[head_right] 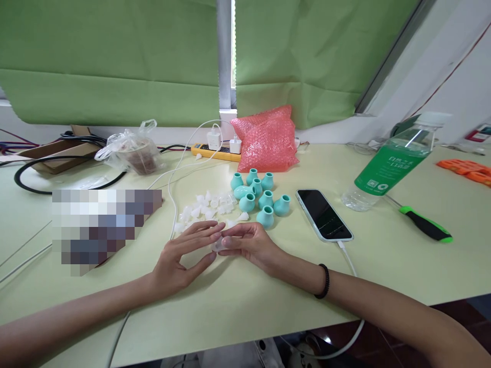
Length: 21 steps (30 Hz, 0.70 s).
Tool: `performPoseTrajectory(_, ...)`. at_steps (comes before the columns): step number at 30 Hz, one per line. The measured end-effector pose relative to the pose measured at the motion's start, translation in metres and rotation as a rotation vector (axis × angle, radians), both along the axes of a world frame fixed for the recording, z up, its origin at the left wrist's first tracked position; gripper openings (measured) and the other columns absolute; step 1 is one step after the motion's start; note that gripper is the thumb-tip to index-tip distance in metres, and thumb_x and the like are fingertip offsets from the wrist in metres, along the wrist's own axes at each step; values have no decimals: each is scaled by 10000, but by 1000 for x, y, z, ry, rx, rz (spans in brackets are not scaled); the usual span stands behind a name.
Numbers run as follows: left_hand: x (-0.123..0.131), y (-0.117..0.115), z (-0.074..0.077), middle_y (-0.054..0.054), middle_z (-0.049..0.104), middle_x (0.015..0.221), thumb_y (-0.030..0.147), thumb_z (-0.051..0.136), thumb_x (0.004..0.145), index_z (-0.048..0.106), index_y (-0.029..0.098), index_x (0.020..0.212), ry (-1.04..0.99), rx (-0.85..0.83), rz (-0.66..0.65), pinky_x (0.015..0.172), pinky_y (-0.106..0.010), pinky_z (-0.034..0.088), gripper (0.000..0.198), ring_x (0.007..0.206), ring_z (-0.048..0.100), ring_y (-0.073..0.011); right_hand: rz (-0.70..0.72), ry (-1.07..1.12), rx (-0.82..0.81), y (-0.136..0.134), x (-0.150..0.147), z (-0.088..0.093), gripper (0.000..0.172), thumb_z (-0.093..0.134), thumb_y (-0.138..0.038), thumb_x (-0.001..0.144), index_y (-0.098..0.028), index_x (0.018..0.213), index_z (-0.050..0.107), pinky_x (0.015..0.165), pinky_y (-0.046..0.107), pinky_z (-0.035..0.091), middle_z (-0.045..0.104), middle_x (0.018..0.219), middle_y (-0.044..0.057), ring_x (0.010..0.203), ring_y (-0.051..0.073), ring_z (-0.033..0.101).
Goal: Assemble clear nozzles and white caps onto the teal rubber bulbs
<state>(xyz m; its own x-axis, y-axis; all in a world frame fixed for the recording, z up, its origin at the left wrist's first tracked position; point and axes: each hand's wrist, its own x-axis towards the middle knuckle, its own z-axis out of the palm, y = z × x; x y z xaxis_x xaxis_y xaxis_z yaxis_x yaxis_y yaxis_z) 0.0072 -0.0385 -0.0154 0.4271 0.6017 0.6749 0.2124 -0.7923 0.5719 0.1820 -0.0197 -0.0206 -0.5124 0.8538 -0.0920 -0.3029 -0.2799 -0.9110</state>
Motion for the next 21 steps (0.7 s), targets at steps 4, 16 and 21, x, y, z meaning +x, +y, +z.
performPoseTrajectory(4,-3,-2,4,-63,503,1206,143,517,757,548,241,1081,-43,-296,-78,953,-424,349,340,1122,445,-213,-144,-132,348,-6,0,3,221,704,-181,584,-208,792,639,761,332,518,643,882,20,863,162,597)
performPoseTrajectory(16,2,-1,9,-53,663,797,267,621,676,644,154,822,-203,-1095,-306,722,-316,490,186,772,617,-191,-309,-521,1381,-18,4,3,264,635,-152,664,-264,898,586,742,306,530,603,1035,38,945,172,580)
performPoseTrajectory(21,1,0,8,-2,623,690,180,649,642,643,161,716,-253,-1127,-351,633,-215,461,77,661,587,-117,-289,-535,1405,-18,3,4,295,642,-166,663,-252,931,551,753,312,525,584,1085,50,966,180,572)
